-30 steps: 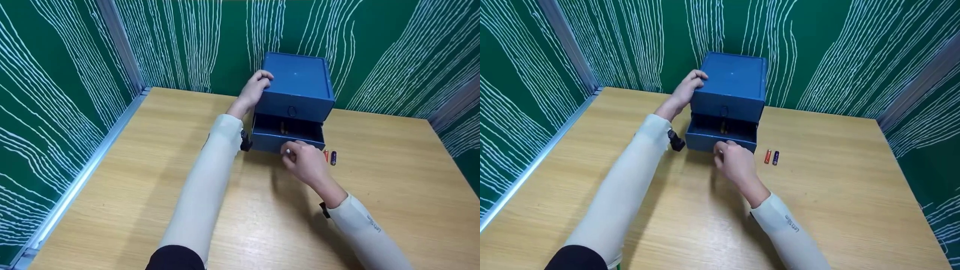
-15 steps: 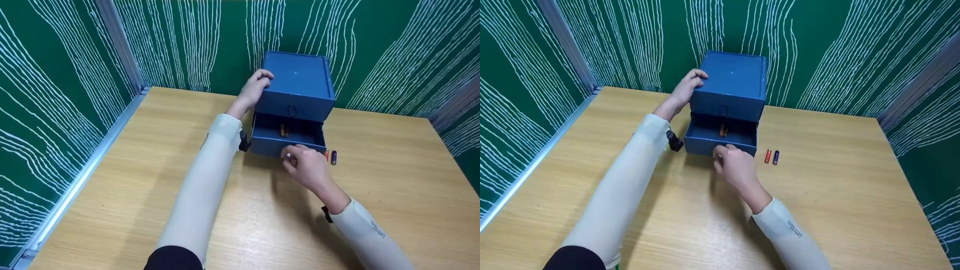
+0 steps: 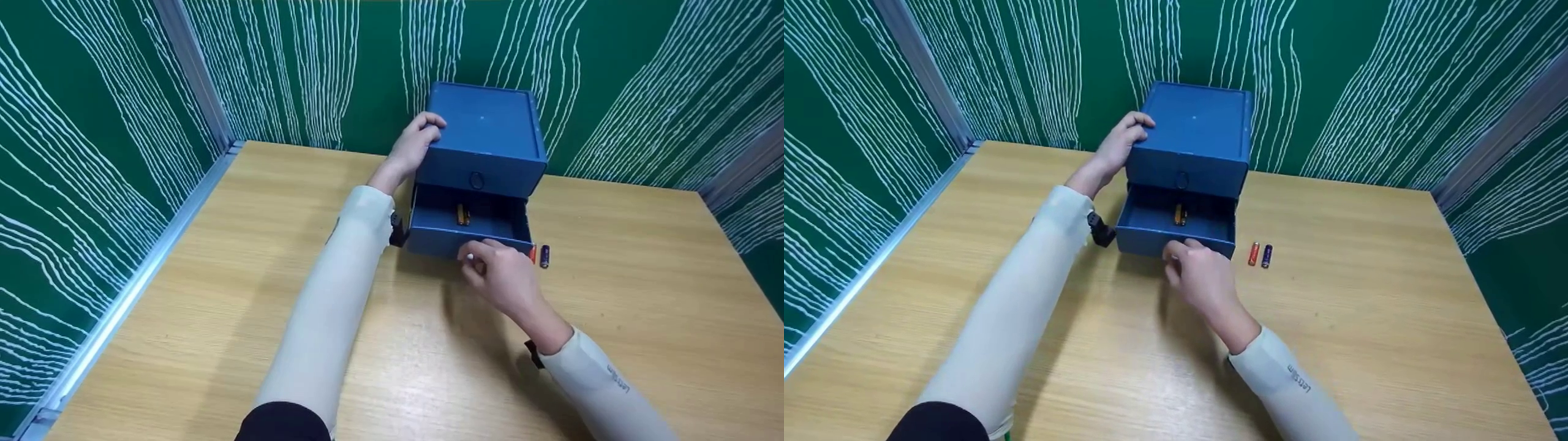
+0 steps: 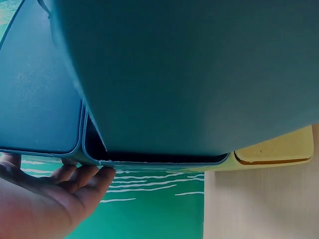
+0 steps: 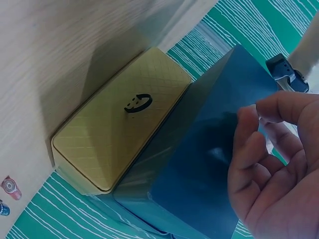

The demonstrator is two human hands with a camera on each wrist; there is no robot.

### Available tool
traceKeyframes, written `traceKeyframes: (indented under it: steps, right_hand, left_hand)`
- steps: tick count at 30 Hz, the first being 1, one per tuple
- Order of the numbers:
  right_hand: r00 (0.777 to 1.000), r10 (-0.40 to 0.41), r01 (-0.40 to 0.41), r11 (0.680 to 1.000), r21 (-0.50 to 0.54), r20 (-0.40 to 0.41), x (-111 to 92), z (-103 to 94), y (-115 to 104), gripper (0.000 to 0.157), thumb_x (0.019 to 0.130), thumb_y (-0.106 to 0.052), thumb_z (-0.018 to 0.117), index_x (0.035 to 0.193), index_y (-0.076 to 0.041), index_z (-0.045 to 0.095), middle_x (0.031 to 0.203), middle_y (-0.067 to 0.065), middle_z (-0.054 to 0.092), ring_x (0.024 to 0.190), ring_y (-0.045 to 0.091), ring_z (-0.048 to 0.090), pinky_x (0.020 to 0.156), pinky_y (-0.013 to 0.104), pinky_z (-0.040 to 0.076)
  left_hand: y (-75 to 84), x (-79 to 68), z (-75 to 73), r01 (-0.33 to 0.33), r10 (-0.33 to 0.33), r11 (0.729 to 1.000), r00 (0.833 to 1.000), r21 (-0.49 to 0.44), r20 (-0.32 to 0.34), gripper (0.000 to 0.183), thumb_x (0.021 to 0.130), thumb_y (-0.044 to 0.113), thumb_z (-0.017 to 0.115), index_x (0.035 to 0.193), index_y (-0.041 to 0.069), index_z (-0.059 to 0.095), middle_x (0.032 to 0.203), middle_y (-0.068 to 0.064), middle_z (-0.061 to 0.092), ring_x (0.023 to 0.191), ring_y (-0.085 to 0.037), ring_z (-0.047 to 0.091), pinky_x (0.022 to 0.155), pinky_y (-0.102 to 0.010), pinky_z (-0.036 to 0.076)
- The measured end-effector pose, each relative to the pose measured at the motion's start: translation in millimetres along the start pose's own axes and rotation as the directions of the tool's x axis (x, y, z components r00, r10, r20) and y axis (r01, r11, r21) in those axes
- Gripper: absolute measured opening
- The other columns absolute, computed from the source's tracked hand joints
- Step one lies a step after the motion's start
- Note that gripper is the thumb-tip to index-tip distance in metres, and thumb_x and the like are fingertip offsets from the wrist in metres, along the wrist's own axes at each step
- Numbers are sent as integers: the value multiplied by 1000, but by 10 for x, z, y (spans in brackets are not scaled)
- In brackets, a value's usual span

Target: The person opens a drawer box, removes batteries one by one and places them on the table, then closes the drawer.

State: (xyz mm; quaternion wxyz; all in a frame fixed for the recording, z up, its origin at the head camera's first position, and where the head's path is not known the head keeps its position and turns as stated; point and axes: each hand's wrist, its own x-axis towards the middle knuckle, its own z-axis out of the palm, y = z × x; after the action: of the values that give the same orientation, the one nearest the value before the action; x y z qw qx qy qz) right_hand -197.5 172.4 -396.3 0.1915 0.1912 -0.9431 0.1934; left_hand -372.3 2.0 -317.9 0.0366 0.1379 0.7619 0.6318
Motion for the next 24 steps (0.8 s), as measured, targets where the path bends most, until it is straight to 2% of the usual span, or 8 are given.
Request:
traceKeyframes:
  steps: [5,11,17,24]
  right_hand:
    - [1000,8,-8,999,34,-18,-14,-8,9,15,78,-18,58,92,-22,60,66,-7,54,53,9,46,48,22,38]
    - [996,74,-73,997,34,-52,-54,-6,25,10,76,-25,60,85,-20,57,67,-7,59,53,7,50,50,22,41]
    - [988,126,-129,991,-31,-89,-68,25,22,20,73,-36,63,80,-17,61,67,-3,63,53,10,54,45,24,37]
    - [985,126,-138,985,-105,-118,-55,57,-8,29,73,-42,62,76,-13,63,62,0,62,43,11,46,38,24,28]
  left_hand:
    - [-11,1,6,-7,7,1000,1000,6,3,19,87,18,39,102,23,51,120,7,43,111,-12,37,90,-30,30]
    - [15,-23,-15,-12,12,1000,1000,9,13,20,87,18,39,103,22,50,121,6,42,111,-12,37,90,-30,29]
    - [54,-62,-27,12,-12,1000,1000,26,18,22,88,17,37,106,19,50,124,4,41,112,-14,37,90,-31,29]
    - [18,-41,-15,-7,6,999,999,39,31,21,88,20,37,105,22,49,123,6,41,109,-12,38,89,-29,31]
